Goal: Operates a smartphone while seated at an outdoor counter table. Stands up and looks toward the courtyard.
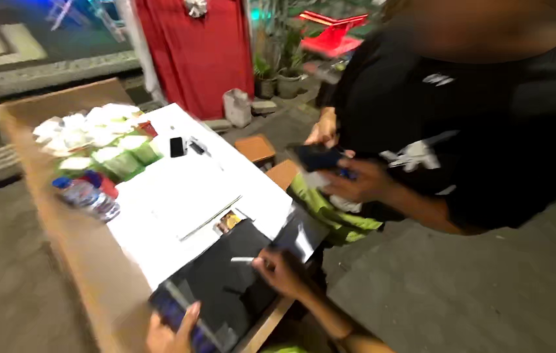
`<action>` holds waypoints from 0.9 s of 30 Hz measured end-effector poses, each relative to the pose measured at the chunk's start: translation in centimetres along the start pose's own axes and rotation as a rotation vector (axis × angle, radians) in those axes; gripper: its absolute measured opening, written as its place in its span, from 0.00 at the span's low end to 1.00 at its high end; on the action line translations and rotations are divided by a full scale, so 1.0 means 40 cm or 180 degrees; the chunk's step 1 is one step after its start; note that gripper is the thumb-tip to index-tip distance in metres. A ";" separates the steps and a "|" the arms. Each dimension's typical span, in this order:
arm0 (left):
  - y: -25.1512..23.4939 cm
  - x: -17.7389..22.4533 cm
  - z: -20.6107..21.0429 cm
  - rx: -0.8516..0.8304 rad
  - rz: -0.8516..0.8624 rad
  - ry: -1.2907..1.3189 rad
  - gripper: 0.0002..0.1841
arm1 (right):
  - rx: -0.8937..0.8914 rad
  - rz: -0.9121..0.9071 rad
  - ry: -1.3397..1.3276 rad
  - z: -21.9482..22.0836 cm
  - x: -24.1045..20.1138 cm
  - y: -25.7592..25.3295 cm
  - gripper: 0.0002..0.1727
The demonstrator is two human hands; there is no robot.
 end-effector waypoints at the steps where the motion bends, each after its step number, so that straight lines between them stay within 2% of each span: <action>1: -0.019 0.009 0.008 0.0210 0.0003 -0.0410 0.42 | 0.0072 0.0006 0.0015 0.011 0.005 0.003 0.21; 4: -0.083 -0.023 0.008 0.0349 -0.0130 -0.0879 0.52 | 0.0341 -0.0226 0.0086 0.024 0.018 -0.007 0.19; 7: -0.117 -0.058 0.012 0.0294 -0.0116 -0.0902 0.52 | 0.0633 -0.0368 0.0152 0.016 0.024 -0.012 0.19; 11: -0.112 -0.083 0.013 0.0309 -0.0140 -0.0617 0.54 | 0.0690 -0.0322 0.0230 0.016 0.027 -0.006 0.19; 14: -0.107 -0.089 0.018 0.0255 -0.0182 -0.0082 0.55 | 0.0691 -0.0337 0.0282 0.018 0.026 -0.010 0.18; 15: -0.103 -0.089 0.022 0.0185 -0.0212 0.0215 0.53 | 0.0677 -0.0325 0.0301 0.019 0.026 -0.010 0.18; 19: -0.097 -0.081 0.037 -0.0168 -0.0367 0.1191 0.33 | 0.0585 -0.0386 0.0368 0.018 0.020 -0.011 0.18; 22: -0.092 -0.085 0.049 -0.0318 -0.0560 0.1890 0.34 | 0.0495 -0.0437 0.0380 0.019 0.022 -0.009 0.18; 27: -0.090 -0.063 0.046 -0.0561 -0.0159 0.2090 0.31 | 0.0499 -0.0490 0.0324 0.013 0.022 -0.010 0.17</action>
Point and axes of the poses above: each hand's wrist, its own y-axis away from the middle knuckle, its own z-axis out of the palm, x = y × z, the point moved 4 cm from there along -y, towards the middle knuckle, and after that the axes turned 8 degrees about z, right-handed, at the moved point
